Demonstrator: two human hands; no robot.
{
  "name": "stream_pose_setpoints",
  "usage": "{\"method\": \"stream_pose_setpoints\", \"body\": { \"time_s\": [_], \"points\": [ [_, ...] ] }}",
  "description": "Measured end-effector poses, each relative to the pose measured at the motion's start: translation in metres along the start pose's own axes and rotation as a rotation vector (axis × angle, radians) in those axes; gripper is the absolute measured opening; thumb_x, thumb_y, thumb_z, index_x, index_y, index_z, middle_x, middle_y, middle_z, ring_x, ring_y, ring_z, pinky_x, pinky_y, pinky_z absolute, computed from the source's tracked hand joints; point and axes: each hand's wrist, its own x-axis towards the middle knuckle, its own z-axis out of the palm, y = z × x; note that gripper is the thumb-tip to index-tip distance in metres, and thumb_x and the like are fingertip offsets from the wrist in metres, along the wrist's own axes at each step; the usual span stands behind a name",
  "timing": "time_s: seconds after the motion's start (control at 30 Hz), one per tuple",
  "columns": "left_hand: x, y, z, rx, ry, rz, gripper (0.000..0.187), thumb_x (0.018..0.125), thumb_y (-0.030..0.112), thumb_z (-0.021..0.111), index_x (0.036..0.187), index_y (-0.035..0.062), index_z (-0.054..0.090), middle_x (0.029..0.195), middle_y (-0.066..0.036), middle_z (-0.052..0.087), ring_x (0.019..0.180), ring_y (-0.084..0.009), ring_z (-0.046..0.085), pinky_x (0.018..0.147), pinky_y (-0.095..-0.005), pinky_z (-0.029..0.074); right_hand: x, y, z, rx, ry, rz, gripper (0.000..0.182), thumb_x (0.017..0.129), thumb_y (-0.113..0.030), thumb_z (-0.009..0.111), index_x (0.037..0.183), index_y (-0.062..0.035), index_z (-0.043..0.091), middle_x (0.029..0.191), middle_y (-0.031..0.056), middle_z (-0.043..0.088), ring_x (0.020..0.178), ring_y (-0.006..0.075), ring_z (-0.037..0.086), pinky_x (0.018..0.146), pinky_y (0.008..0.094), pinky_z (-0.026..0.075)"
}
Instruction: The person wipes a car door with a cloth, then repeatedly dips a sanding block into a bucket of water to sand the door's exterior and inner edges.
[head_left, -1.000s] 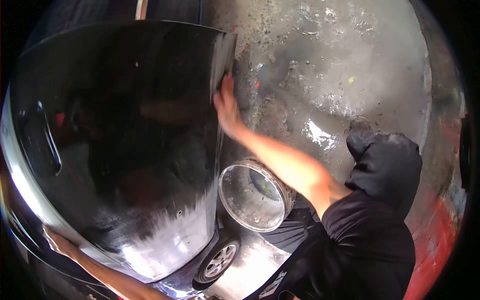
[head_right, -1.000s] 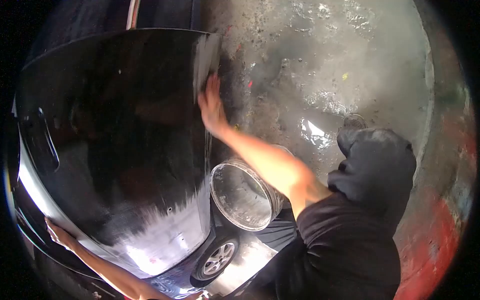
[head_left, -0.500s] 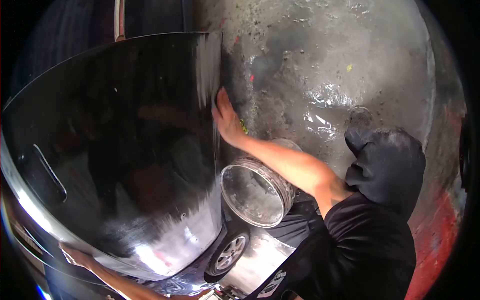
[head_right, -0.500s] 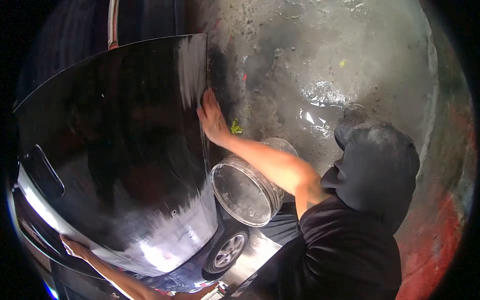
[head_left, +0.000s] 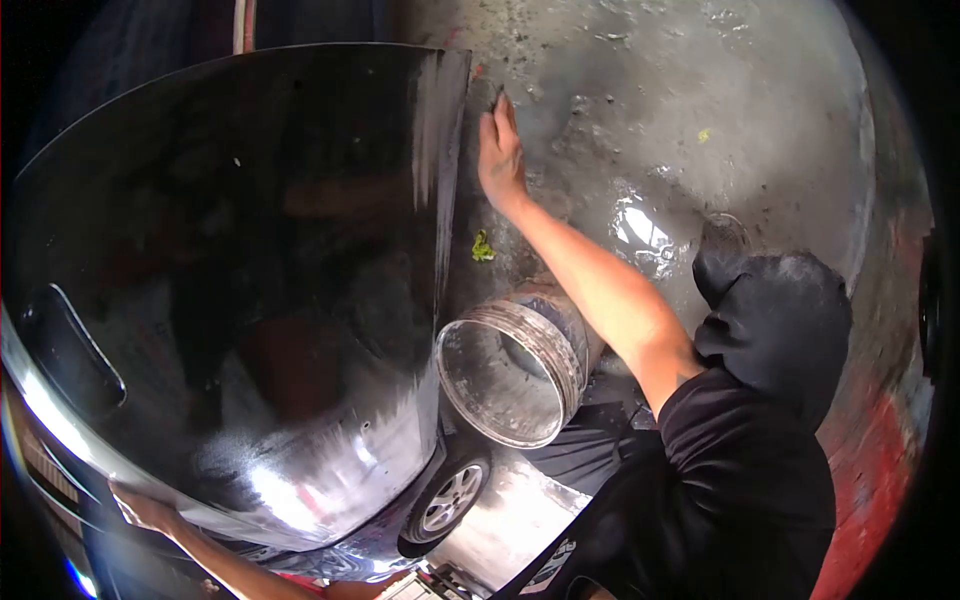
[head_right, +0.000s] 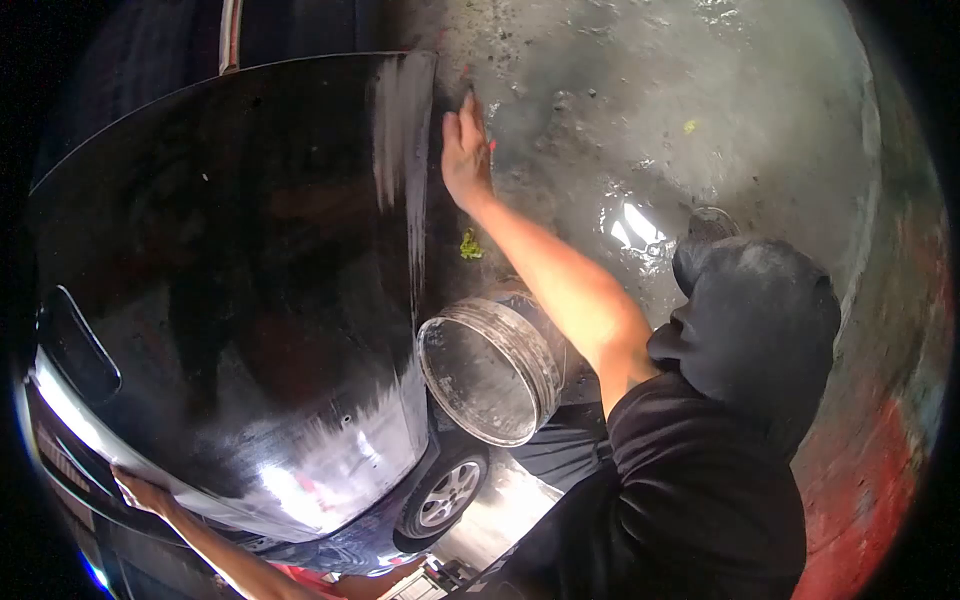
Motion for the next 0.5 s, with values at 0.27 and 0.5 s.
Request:
{"method": "stream_pose_setpoints", "body": {
  "time_s": [0.27,0.5],
  "points": [
    [0.004,-0.011,-0.001,-0.052,0.008,0.046,0.06,0.101,0.047,0.052,0.131,-0.0031,0.068,0.134,-0.023,0.067,0.122,-0.0356,0.063,0.107,-0.0463,0.048,-0.088,-0.014,0.034,-0.058,-0.347,-0.158,0.071,0.109,-0.031,0.044,0.162,0.0068,0.015,0.171,0.0271,0.007,0.159,0.042,0.008,0.129,0.0466,0.011],
    [0.009,-0.02,0.0,0.001,0.004,0.031,0.057,0.102,0.046,0.048,0.135,0.0041,0.069,0.136,-0.021,0.066,0.124,-0.0362,0.063,0.108,-0.0482,0.048,0.029,-0.025,0.045,-0.101,-0.25,-0.221,0.067,0.111,-0.033,0.038,0.162,0.0058,0.018,0.17,0.0285,0.009,0.158,0.0453,0.012,0.125,0.0598,0.015]
  ]
}}
